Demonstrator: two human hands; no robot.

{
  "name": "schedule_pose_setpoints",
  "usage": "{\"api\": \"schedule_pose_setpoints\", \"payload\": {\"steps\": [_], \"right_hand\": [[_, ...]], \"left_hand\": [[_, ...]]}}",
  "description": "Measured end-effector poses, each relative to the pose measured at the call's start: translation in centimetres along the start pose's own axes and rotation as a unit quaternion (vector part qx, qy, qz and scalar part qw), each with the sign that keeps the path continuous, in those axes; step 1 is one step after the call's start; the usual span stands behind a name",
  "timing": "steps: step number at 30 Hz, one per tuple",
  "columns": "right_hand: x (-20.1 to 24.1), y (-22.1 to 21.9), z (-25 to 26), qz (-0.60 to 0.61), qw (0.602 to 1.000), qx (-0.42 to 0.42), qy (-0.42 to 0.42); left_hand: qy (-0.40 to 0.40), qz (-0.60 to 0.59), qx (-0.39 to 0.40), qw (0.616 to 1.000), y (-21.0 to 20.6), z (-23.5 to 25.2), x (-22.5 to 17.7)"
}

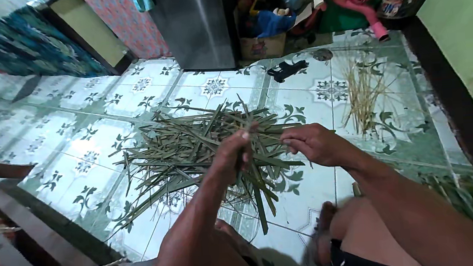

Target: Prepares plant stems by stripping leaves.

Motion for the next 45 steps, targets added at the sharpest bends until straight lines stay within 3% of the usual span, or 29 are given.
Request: {"api": "schedule_pose_setpoints", "payload": {"steps": [5, 9, 12, 16, 21, 25, 30, 33, 35, 39, 42, 45], "right_hand": [[-1.3, 0.3, -0.8, -0.003, 0.999, 0.017, -0.031], [-3.0, -0.1, -0.9, 0.081, 0.989, 0.035, -0.118], [-2.8, -0.7, -0.6, 0.164, 0.977, 0.019, -0.135], [-1.3, -1.9, -0.2, 0.235, 0.965, 0.030, -0.108], [-0.9, -1.8, -0.6, 0.261, 0.961, 0.049, -0.079], [-1.1, -1.1, -0.7, 0.241, 0.967, 0.046, -0.066], [-1.4, -0.1, -1.1, 0.189, 0.978, 0.061, -0.060], [-2.2, -0.4, -1.1, 0.166, 0.981, 0.069, -0.074], [-2.3, -0.3, -1.1, 0.159, 0.981, 0.078, -0.078], [-3.4, 1.2, -1.7, 0.150, 0.981, 0.026, -0.121], [-4.1, 0.9, -1.6, 0.140, 0.973, -0.006, -0.186], [-3.2, 0.0, -0.8, 0.146, 0.970, -0.014, -0.192]], "left_hand": [[-0.106, -0.075, -0.118, 0.985, 7.4, -1.3, -4.7], [-0.111, -0.081, -0.167, 0.976, 7.2, -1.3, -3.7], [-0.069, 0.018, -0.124, 0.990, 3.2, -0.4, -0.9], [0.015, 0.099, -0.004, 0.995, -3.0, 0.1, 2.5], [-0.037, -0.049, 0.003, 0.998, -0.1, -0.2, -0.1], [-0.016, -0.022, 0.026, 0.999, -1.2, -0.5, 0.5], [-0.098, -0.054, -0.040, 0.993, 4.1, -1.7, -4.1], [-0.105, -0.048, -0.065, 0.991, 5.6, -1.6, -4.0], [-0.113, -0.046, -0.129, 0.984, 7.0, -2.1, -4.4], [-0.132, -0.066, -0.210, 0.966, 10.5, -3.2, -5.3], [-0.079, 0.031, -0.182, 0.980, 7.2, -1.7, -2.4], [0.019, 0.132, -0.091, 0.987, -0.1, 0.1, 1.9]]}}
Point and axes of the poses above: each hand's wrist, its own z-axis towards the middle knuckle, its own y-axis out of the back of the hand, x = y × z, the point moved 9 cm from there along z, towards the middle knuckle, and after that the axes turned 12 degrees about y, right-handed, at the moved point
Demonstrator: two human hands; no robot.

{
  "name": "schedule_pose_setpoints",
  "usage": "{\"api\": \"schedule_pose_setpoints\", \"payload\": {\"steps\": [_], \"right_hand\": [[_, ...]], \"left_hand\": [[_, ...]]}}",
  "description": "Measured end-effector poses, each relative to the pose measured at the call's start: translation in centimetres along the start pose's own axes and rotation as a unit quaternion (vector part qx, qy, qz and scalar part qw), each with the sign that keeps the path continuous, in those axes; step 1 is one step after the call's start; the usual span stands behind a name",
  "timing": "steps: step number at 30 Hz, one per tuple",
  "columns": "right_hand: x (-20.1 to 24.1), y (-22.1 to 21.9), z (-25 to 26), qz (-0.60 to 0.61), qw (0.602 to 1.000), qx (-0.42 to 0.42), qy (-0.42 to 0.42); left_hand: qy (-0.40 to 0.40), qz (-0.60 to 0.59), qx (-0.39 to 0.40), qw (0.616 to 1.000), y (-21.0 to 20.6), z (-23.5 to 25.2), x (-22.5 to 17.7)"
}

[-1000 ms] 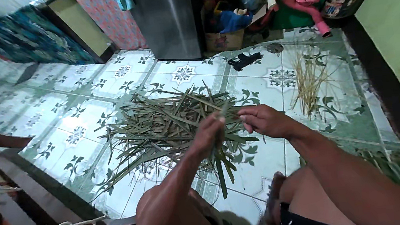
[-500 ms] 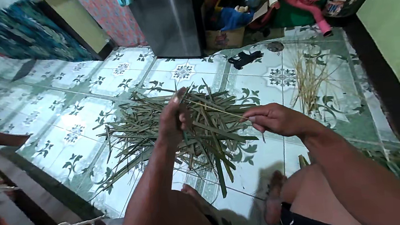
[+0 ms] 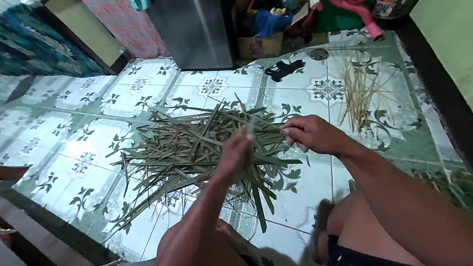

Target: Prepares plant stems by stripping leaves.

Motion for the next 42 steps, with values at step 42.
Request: {"api": "schedule_pose_setpoints", "payload": {"steps": [42], "right_hand": [[2.6, -1.3, 0.0, 0.024, 0.992, 0.037, 0.116]], "left_hand": [[0.013, -0.053, 0.096, 0.994, -2.6, 0.6, -0.5]]}}
Point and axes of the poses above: each hand's wrist, its own z-axis towards the middle knuckle, its own y-axis out of the back of the hand, x = y × z, the point moved 9 cm from there along z, towards the middle knuckle, and after that the axes turned 12 degrees about y, right-handed, at the moved point
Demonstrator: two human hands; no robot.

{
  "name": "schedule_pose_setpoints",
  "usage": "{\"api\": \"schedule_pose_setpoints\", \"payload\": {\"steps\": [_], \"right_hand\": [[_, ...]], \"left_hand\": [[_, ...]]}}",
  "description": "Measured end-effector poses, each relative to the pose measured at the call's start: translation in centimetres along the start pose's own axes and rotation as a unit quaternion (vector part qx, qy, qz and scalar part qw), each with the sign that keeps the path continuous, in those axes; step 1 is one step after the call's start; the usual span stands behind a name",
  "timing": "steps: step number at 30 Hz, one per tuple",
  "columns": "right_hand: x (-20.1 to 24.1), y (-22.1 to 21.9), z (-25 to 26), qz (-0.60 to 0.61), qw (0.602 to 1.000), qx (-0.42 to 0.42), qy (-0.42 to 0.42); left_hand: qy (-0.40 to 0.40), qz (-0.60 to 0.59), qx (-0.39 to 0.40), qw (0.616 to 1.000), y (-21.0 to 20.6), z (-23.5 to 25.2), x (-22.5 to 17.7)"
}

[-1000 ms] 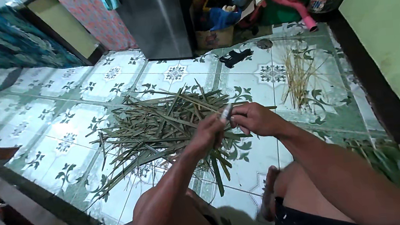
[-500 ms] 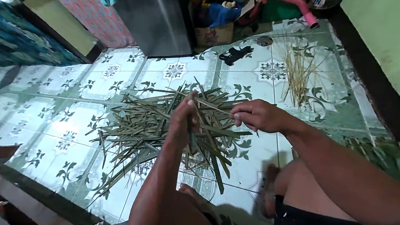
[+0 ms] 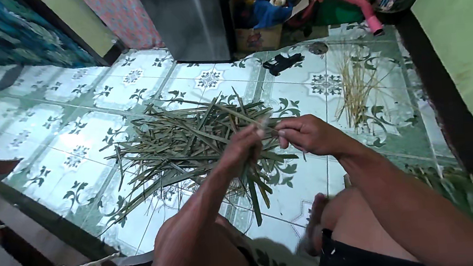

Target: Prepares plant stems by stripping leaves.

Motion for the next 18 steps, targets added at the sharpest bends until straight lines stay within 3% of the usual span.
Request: {"api": "schedule_pose_setpoints", "payload": {"steps": [3, 8, 12, 16, 18], "right_hand": [[-0.1, 0.1, -0.3, -0.003, 1.000, 0.006, -0.001], [-0.1, 0.3, -0.4, -0.026, 1.000, 0.013, 0.003], [-0.4, 0.5, -0.7, -0.020, 0.999, 0.028, 0.003], [-0.7, 0.5, -0.6, -0.020, 0.999, 0.034, 0.005], [-0.5, 1.0, -0.8, -0.021, 0.999, 0.038, 0.006]], "left_hand": [[-0.051, -0.064, -0.035, 0.996, 3.1, -0.1, -1.9], [-0.024, -0.042, 0.011, 0.999, 0.4, -0.3, -0.6], [-0.085, -0.105, -0.028, 0.990, 4.2, -1.3, -3.4], [-0.039, -0.072, 0.018, 0.997, 1.3, -0.8, -1.1], [-0.056, -0.067, 0.014, 0.996, 1.5, -1.5, -2.5]]}}
Point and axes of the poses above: each hand's wrist, its own z-axis towards the middle knuckle, its own y-axis out of the back of the hand, x = y × z, the point moved 9 cm from there along z, towards the middle knuckle, and after that the axes turned 12 degrees about y, right-handed, at the moved point
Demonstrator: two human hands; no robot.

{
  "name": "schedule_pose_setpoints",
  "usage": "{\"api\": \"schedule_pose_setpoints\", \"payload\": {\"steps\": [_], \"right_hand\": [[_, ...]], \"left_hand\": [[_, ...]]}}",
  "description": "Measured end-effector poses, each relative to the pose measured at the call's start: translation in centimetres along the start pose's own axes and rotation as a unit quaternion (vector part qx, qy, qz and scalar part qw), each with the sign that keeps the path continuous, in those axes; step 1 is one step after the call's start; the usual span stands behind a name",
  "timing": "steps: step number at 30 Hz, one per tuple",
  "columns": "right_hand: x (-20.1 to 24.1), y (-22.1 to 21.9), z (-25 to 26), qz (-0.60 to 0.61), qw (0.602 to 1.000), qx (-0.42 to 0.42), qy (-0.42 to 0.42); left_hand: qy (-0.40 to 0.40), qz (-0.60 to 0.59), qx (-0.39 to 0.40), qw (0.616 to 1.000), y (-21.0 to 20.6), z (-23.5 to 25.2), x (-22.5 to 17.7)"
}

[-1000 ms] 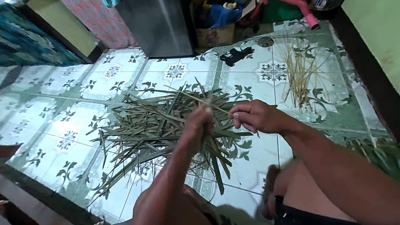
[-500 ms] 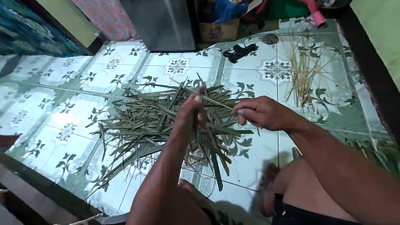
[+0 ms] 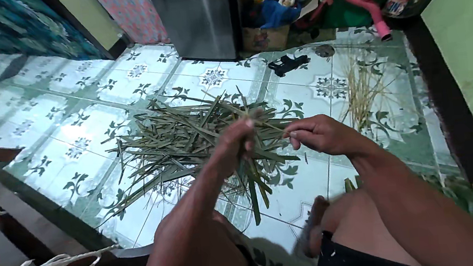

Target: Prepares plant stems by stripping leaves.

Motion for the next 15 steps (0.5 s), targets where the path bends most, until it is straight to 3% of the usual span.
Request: {"api": "schedule_pose_setpoints", "payload": {"steps": [3, 6, 10, 13, 15], "right_hand": [[-0.3, 0.3, -0.4, 0.010, 1.000, -0.004, -0.005], [-0.9, 0.2, -0.3, 0.030, 0.999, -0.007, -0.023], [-1.5, -0.2, -0.1, 0.055, 0.997, -0.009, -0.055], [-1.4, -0.6, 0.2, 0.056, 0.997, -0.016, -0.052], [-1.2, -0.3, 0.1, 0.049, 0.997, -0.018, -0.049]], "left_hand": [[-0.093, -0.088, -0.025, 0.991, 3.8, -1.2, -3.9], [-0.119, -0.121, -0.045, 0.984, 5.3, -1.8, -4.5], [-0.094, -0.058, -0.061, 0.992, 4.6, -1.5, -3.2], [-0.028, -0.001, -0.026, 0.999, 1.6, -0.8, -0.4], [-0.019, -0.005, -0.011, 1.000, 0.7, -1.2, -0.7]]}}
Point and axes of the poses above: each hand's wrist, its own z-axis towards the middle knuckle, its own y-axis out of the back of the hand, x = y × z, the point moved 9 cm from there along z, towards the middle knuckle, and after that the axes turned 12 degrees about y, right-handed, at the moved point
